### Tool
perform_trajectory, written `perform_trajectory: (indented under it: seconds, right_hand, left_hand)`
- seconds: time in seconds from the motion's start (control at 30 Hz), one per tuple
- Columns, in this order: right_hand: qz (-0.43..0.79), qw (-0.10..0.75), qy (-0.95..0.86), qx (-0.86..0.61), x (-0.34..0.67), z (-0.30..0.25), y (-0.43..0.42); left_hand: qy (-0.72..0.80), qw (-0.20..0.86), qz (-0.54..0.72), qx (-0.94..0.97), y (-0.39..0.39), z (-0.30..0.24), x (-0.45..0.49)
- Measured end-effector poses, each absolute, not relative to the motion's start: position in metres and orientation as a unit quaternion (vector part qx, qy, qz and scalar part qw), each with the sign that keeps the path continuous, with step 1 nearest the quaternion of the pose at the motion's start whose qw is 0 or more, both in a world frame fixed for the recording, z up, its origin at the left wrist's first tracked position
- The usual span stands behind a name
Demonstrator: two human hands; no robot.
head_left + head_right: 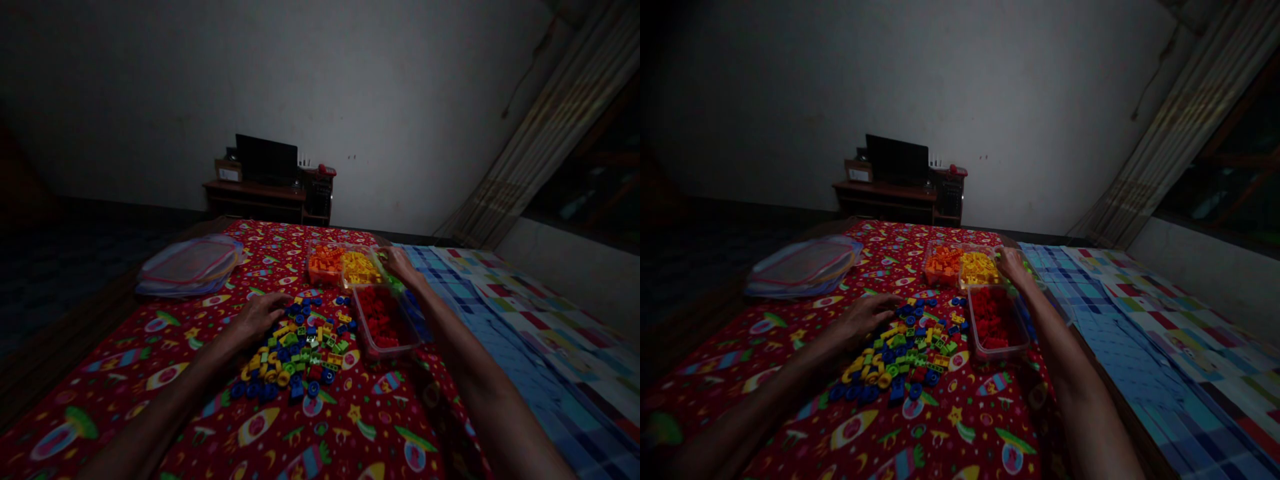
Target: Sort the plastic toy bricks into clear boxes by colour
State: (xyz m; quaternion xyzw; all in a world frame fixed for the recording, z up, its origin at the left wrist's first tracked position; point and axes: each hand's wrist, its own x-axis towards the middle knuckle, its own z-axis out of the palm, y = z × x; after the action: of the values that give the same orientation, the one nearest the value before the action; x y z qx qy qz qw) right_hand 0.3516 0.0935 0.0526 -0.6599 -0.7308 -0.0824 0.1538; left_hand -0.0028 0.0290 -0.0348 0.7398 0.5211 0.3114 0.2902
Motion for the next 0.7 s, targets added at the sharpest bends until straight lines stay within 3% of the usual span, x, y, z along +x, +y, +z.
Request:
perform_trajectory:
  seconds: [0.3,0.57,0.7]
  right_hand:
    - [0.025,0.156,-0.899,-0.409,0.227,0.028,0.053]
    - [0.028,0.07,-0.909,-0.409,0.155,-0.025,0.046]
    - [0.013,0.121,-0.89,-0.439,0.164,-0.027,0.042]
  left_hand:
    - [0.54,0.225,0.315,0.747,0.034,-0.025,-0.018]
    - [0.573,0.18,0.315,0.735,0.043,-0.053,-0.045]
    - [0.557,0.196,0.344,0.73,0.044,-0.064,-0.048]
